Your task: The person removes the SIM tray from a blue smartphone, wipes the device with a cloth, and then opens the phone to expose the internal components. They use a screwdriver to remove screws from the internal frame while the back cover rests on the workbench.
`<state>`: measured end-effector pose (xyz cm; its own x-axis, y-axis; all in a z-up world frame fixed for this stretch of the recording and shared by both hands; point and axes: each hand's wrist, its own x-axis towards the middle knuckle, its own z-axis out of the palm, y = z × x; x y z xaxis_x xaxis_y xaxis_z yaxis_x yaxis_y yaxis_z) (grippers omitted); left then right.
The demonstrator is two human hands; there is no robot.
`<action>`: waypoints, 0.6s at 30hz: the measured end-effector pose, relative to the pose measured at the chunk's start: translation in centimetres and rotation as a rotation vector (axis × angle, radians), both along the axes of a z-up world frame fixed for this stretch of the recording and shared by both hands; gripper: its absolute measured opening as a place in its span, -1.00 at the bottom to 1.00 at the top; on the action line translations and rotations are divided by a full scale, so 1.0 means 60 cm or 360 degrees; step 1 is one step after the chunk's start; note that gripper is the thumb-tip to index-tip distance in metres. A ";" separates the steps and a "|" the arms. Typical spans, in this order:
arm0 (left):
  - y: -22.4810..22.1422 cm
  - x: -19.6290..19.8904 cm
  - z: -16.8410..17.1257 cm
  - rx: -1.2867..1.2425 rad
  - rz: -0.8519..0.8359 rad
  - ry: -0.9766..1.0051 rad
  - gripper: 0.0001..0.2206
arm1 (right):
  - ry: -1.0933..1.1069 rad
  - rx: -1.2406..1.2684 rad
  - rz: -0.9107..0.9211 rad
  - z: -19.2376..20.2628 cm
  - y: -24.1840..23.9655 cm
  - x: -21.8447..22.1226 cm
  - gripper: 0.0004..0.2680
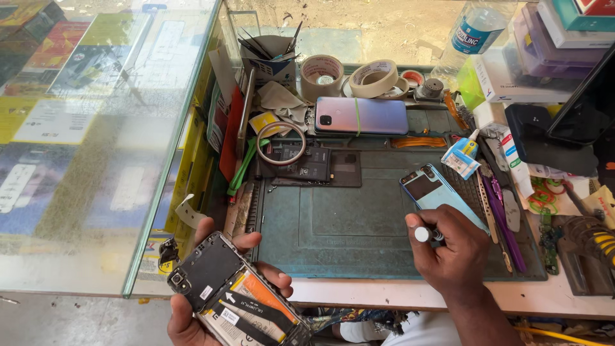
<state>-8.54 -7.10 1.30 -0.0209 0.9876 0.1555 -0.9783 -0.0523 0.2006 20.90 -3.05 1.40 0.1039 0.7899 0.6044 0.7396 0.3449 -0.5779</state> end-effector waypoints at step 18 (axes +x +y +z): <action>0.050 0.189 0.007 -0.0420 -0.0191 0.0692 -0.44 | 0.0557 -0.0667 0.0228 0.010 -0.034 0.010 -0.74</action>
